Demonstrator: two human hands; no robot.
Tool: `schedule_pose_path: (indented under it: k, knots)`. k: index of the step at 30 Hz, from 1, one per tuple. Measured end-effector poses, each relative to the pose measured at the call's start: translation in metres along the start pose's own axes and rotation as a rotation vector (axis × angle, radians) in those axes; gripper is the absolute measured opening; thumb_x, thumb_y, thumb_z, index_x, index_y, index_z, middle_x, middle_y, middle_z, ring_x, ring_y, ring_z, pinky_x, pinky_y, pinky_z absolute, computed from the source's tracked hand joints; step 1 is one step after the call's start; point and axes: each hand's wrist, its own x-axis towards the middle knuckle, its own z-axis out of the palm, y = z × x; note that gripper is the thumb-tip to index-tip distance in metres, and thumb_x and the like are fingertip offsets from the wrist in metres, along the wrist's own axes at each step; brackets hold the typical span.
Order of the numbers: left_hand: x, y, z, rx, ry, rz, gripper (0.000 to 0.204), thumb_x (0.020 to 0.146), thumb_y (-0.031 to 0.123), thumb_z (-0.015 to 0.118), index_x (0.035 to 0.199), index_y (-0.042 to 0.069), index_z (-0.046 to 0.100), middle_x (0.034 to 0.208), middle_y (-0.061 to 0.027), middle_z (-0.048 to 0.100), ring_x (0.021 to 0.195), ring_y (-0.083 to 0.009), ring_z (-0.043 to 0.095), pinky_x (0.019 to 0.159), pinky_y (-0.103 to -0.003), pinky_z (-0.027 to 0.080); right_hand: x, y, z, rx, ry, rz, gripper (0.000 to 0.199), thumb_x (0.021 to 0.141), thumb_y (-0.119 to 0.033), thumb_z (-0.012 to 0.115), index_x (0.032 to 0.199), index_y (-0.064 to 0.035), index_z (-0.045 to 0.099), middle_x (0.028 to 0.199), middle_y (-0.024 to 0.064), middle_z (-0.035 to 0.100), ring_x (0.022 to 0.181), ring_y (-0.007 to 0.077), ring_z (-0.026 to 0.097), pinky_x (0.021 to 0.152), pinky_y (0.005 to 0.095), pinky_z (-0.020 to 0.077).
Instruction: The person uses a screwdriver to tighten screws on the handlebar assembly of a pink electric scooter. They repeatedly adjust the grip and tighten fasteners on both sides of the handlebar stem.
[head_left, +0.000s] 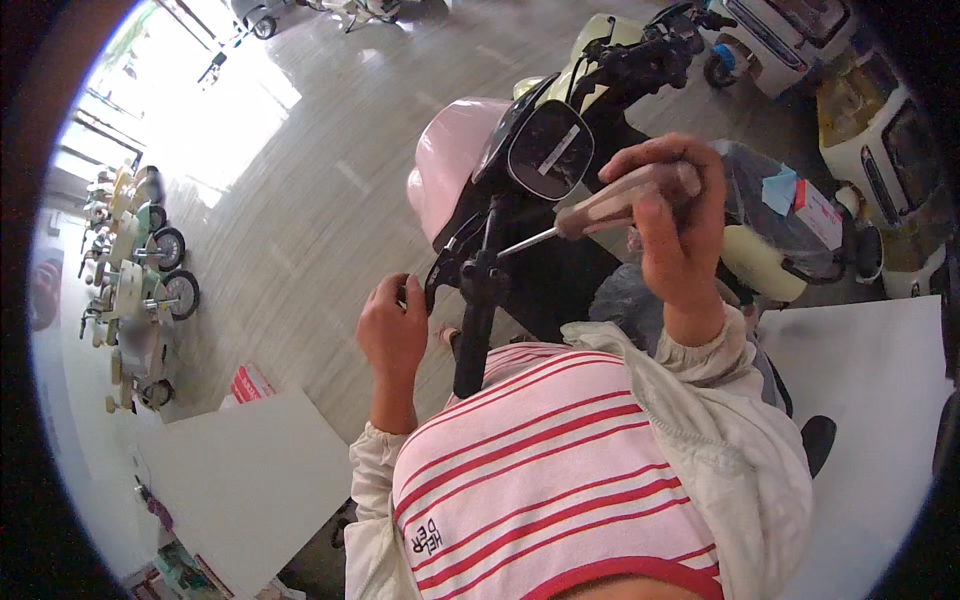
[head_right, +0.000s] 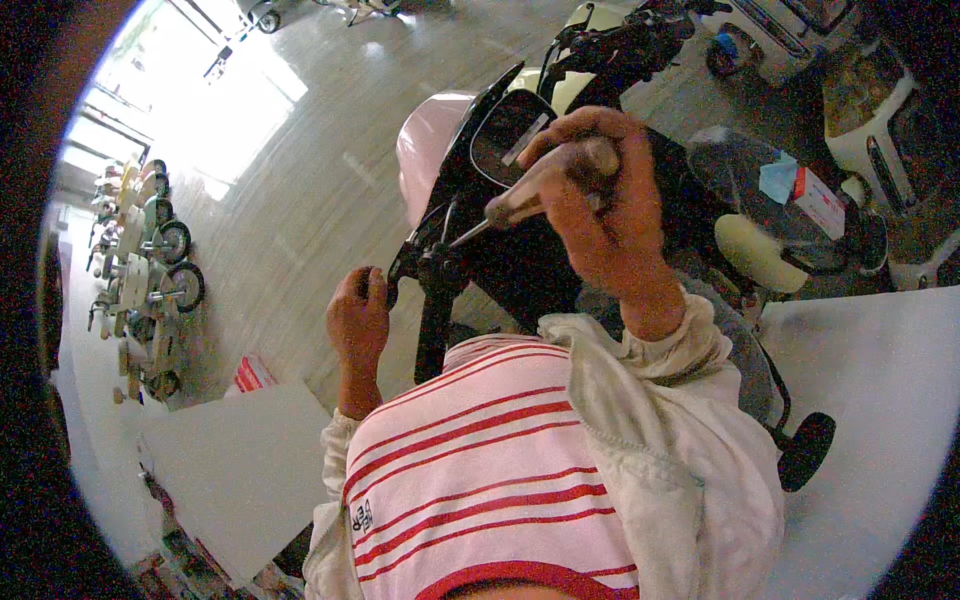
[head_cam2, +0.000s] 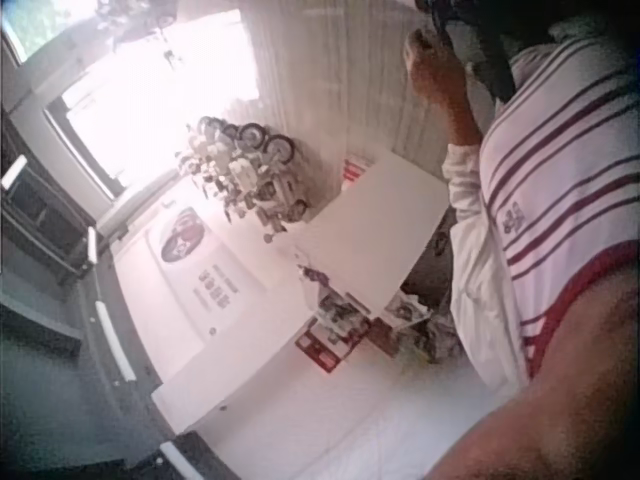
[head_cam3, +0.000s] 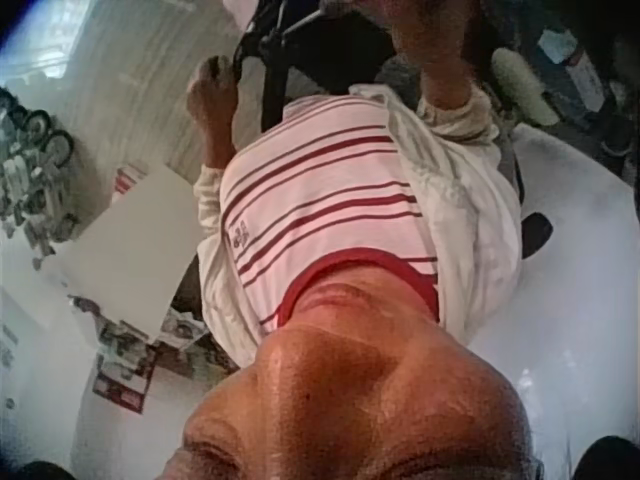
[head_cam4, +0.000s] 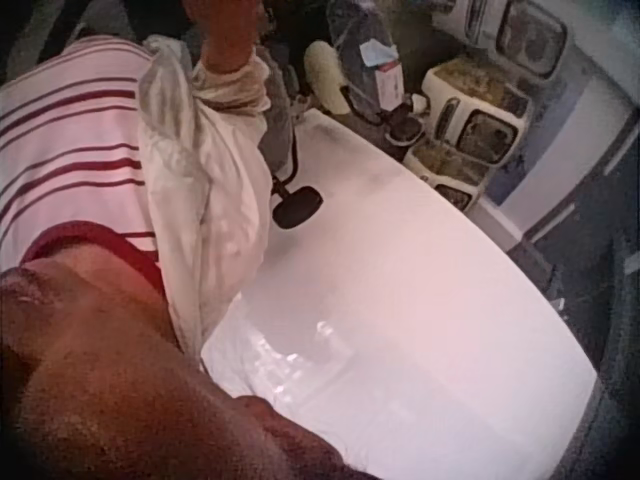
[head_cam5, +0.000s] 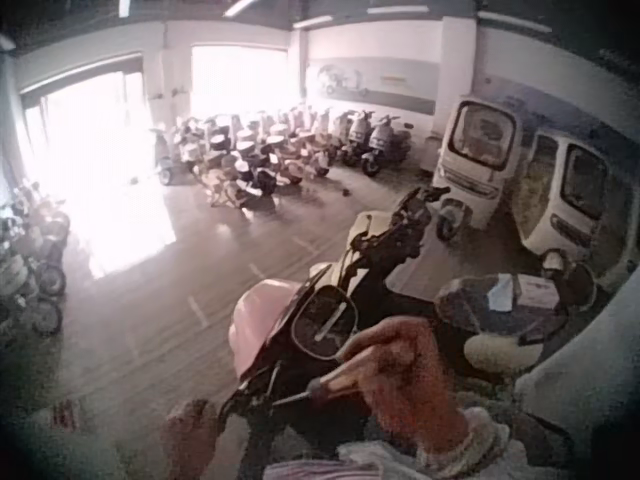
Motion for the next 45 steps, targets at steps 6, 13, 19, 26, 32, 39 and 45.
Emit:
schedule_pose_path:
  k: [6, 13, 19, 26, 32, 39, 45]
  knots:
    - [0.0, -0.003, 0.0, 0.021, 0.078, 0.073, 0.025, 0.091, 0.031, 0.06, 0.095, 0.008, 0.07, 0.086, -0.0113, 0.07, 0.078, -0.0303, 0.067, 0.069, -0.041, 0.051, -0.006, -0.003, 0.027, 0.005, -0.298, -0.065, 0.046, 0.093, -0.019, 0.063, 0.128, -0.0038, 0.038, 0.113, 0.0182, 0.057, 0.1, 0.0206, 0.063, 0.084, 0.0303, 0.0533]
    - [-0.002, -0.008, 0.002, -0.017, 0.13, 0.069, 0.023, 0.09, 0.029, 0.062, 0.092, 0.008, 0.07, 0.084, -0.01, 0.069, 0.073, -0.0282, 0.067, 0.066, -0.04, 0.051, 0.003, -0.01, 0.043, -0.001, -0.23, -0.04, 0.044, 0.09, -0.014, 0.067, 0.125, -0.0031, 0.042, 0.109, 0.0145, 0.061, 0.092, 0.0184, 0.063, 0.082, 0.0306, 0.0517]
    - [-0.002, -0.011, 0.003, -0.057, 0.154, 0.086, 0.02, 0.09, 0.027, 0.062, 0.092, 0.009, 0.07, 0.083, -0.0099, 0.069, 0.067, -0.0264, 0.066, 0.064, -0.039, 0.051, 0.011, -0.01, 0.041, -0.04, -0.262, -0.07, 0.047, 0.095, -0.023, 0.061, 0.129, -0.0014, 0.038, 0.112, 0.0184, 0.058, 0.091, 0.0168, 0.062, 0.079, 0.0266, 0.0526]
    - [-0.002, -0.01, 0.001, -0.076, 0.16, 0.092, 0.02, 0.09, 0.027, 0.062, 0.091, 0.008, 0.07, 0.084, -0.0101, 0.069, 0.067, -0.0266, 0.066, 0.063, -0.039, 0.051, 0.021, -0.019, 0.059, -0.09, -0.28, -0.013, 0.045, 0.088, -0.018, 0.07, 0.122, -0.0032, 0.044, 0.09, 0.0115, 0.066, 0.079, 0.0217, 0.067, 0.074, 0.0331, 0.0539]
    - [-0.002, -0.012, 0.002, -0.057, 0.157, 0.096, 0.02, 0.09, 0.027, 0.062, 0.092, 0.008, 0.069, 0.084, -0.0099, 0.069, 0.067, -0.0268, 0.066, 0.063, -0.039, 0.051, 0.043, -0.023, 0.082, -0.334, -0.474, -0.101, 0.047, 0.085, -0.026, 0.073, 0.12, -0.0068, 0.047, 0.086, 0.0137, 0.066, 0.078, 0.036, 0.068, 0.064, 0.0425, 0.0533]
    - [-0.003, -0.011, 0.0, -0.069, 0.156, 0.071, 0.02, 0.09, 0.027, 0.063, 0.091, 0.009, 0.069, 0.084, -0.0104, 0.069, 0.069, -0.0273, 0.067, 0.063, -0.04, 0.051, 0.04, -0.011, 0.099, -0.378, -0.544, -0.094, 0.043, 0.086, -0.025, 0.072, 0.117, -0.0071, 0.048, 0.086, 0.0139, 0.066, 0.077, 0.0362, 0.068, 0.063, 0.0431, 0.0537]
    - [-0.001, -0.015, 0.004, -0.046, 0.134, 0.095, 0.02, 0.089, 0.027, 0.063, 0.092, 0.008, 0.069, 0.084, -0.0118, 0.069, 0.073, -0.0306, 0.067, 0.066, -0.041, 0.051, 0.037, -0.005, 0.095, -0.402, -0.557, -0.051, 0.04, 0.087, -0.02, 0.072, 0.117, -0.0067, 0.049, 0.082, 0.0114, 0.065, 0.07, 0.0331, 0.067, 0.061, 0.0367, 0.0518]
